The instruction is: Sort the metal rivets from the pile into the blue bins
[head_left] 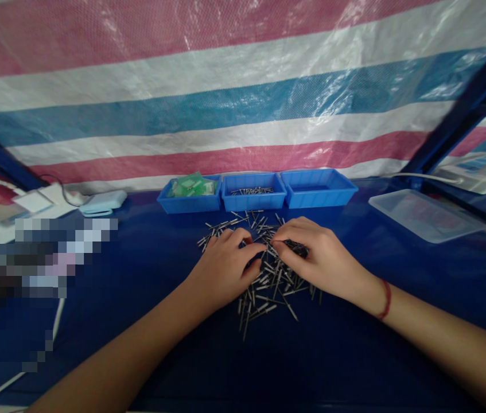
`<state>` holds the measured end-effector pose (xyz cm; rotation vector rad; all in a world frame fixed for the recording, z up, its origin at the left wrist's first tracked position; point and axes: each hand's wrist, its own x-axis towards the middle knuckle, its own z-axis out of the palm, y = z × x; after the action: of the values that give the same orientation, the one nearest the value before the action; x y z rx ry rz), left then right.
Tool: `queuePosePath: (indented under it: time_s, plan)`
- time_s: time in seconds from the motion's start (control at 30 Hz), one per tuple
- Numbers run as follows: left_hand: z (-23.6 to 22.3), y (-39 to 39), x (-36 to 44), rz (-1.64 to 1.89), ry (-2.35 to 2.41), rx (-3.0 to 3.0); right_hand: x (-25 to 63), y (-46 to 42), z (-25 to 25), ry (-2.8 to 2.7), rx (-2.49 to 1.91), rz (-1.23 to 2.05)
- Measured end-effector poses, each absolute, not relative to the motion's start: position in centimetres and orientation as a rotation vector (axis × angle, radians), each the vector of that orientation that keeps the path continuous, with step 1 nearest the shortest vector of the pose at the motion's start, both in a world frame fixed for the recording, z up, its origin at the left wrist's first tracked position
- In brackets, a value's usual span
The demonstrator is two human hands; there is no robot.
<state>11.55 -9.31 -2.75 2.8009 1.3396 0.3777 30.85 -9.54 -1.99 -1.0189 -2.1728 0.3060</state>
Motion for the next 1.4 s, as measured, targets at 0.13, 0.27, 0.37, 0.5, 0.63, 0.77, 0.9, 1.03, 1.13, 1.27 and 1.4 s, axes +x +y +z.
queuePosePath:
  time_s: [0.13,0.27,0.37,0.5,0.63,0.77,0.9,1.03,1.13,1.27,1.4]
  plan:
    - [-2.6,-9.2,11.5,0.417,1.348,2.765,30.8,-9.6,-1.8,-2.171,-1.021,0.301]
    - [-2.5,-9.2,11.4,0.47,1.339,2.731,30.8,-9.6,-1.6,-2.177,-1.02,0.308]
    - [-2.4,-9.1,11.3,0.47,1.311,2.713,30.8,-9.6,-1.7,-2.184,-1.025,0.315]
    - [-2.1,-9.2,11.2,0.508,1.314,2.646,30.8,-9.6,-1.7,-2.189,-1.019,0.336]
    - [-1.4,-9.9,11.3,0.75,1.386,2.487,30.5,-9.9,-1.5,-2.147,-0.986,0.487]
    - [-1.2,-11.1,11.9,1.028,1.339,2.293,30.0,-10.6,-1.1,-1.974,-1.018,0.74]
    - [-1.4,-11.8,12.3,1.134,1.298,2.212,29.9,-10.9,-0.8,-1.887,-0.988,0.982]
    - [-1.6,-12.0,12.4,1.126,1.218,2.219,29.8,-11.0,-0.6,-1.801,-0.947,1.117]
    - [-1.7,-12.1,12.4,1.121,1.201,2.221,29.7,-11.0,-0.6,-1.76,-0.935,1.153]
    - [-1.7,-12.1,12.5,1.122,1.157,2.246,29.7,-10.9,-0.7,-1.741,-0.945,1.182]
    - [-1.6,-12.2,12.6,1.121,1.138,2.222,29.7,-10.9,-0.8,-1.734,-0.944,1.177]
